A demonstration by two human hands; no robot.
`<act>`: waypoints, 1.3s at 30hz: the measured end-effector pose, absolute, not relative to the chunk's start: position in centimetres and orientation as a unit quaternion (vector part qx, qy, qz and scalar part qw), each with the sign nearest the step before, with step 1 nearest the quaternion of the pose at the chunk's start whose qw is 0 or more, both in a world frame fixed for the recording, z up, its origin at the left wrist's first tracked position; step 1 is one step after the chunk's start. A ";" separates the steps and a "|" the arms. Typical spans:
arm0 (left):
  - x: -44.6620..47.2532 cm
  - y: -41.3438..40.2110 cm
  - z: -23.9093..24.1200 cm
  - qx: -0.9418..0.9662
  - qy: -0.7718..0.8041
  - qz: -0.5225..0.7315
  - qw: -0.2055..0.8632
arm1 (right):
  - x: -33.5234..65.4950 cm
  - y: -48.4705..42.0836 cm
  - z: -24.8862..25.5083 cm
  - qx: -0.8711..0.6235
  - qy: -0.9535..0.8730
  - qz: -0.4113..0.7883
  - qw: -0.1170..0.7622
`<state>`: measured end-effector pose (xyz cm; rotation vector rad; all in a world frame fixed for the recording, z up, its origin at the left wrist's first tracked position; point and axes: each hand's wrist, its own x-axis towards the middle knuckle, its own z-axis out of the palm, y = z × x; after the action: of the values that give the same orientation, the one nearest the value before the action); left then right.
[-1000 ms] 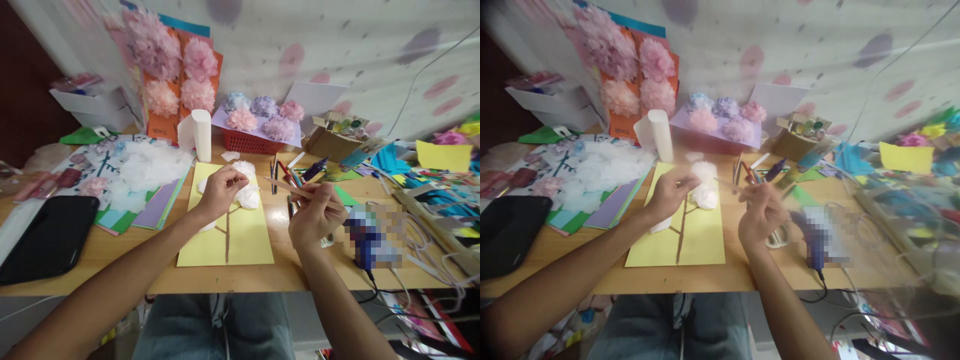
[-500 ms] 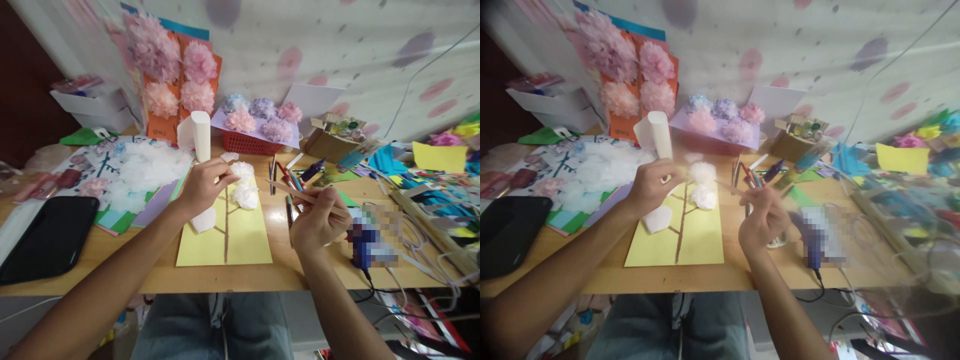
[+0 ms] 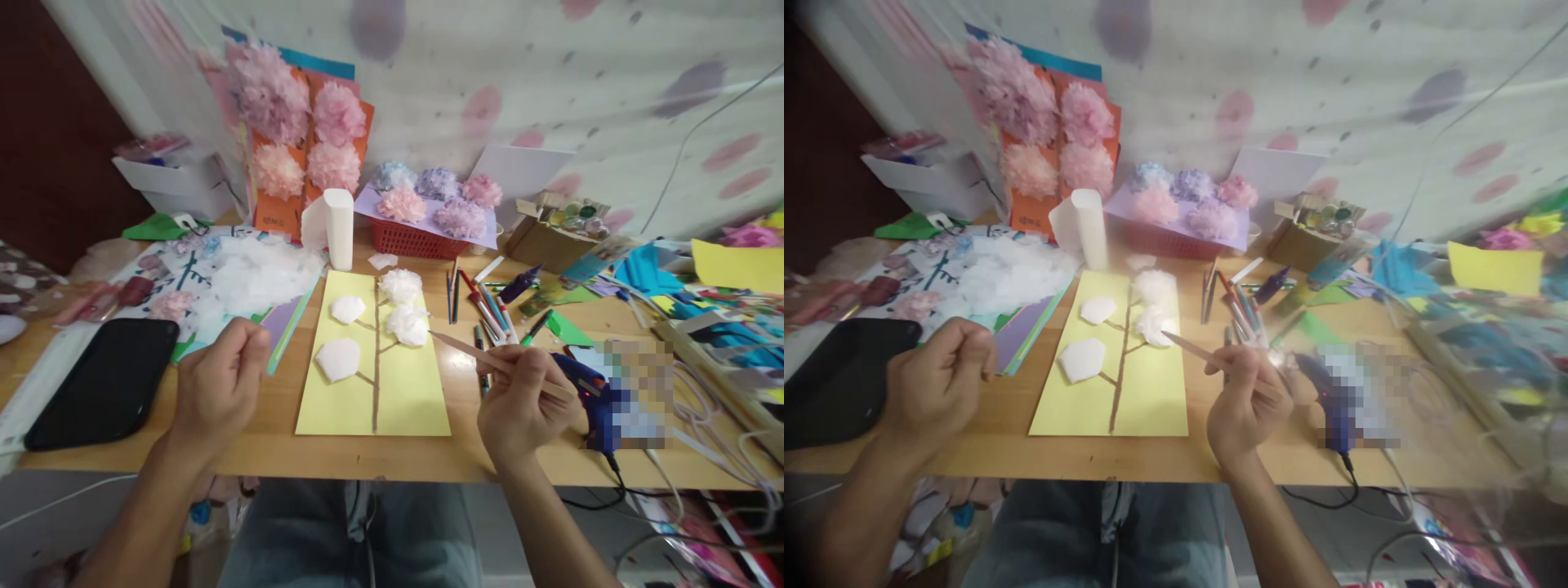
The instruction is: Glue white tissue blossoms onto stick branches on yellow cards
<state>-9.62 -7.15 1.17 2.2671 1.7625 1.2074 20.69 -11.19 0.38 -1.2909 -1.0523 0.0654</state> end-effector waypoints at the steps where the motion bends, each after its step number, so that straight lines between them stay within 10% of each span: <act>1: -10.4 -6.9 0.8 0.722 0.583 0.371 -0.022 | 20.4 -11.2 0.2 -0.569 -0.468 0.033 0.676; 7: -14.1 -4.2 0.7 0.700 0.689 0.181 -0.033 | 19.4 -11.6 -0.8 -0.564 -0.537 0.068 0.623; 16: -15.0 -1.8 2.3 0.614 0.746 0.246 0.078 | 19.0 -11.7 -1.6 -0.481 -0.722 0.062 0.493; 25: -14.4 2.0 1.2 0.701 0.700 0.124 -0.064 | 18.4 -12.1 -2.3 -0.380 -0.879 -0.084 0.277; 39: -17.1 3.3 1.5 0.714 0.688 0.125 -0.025 | 17.8 -11.8 -2.3 -0.384 -0.897 -0.113 0.187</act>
<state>-17.11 3.29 1.55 2.2792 2.1969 0.3987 17.84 -11.85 -2.32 -1.0804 -2.5257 -0.3181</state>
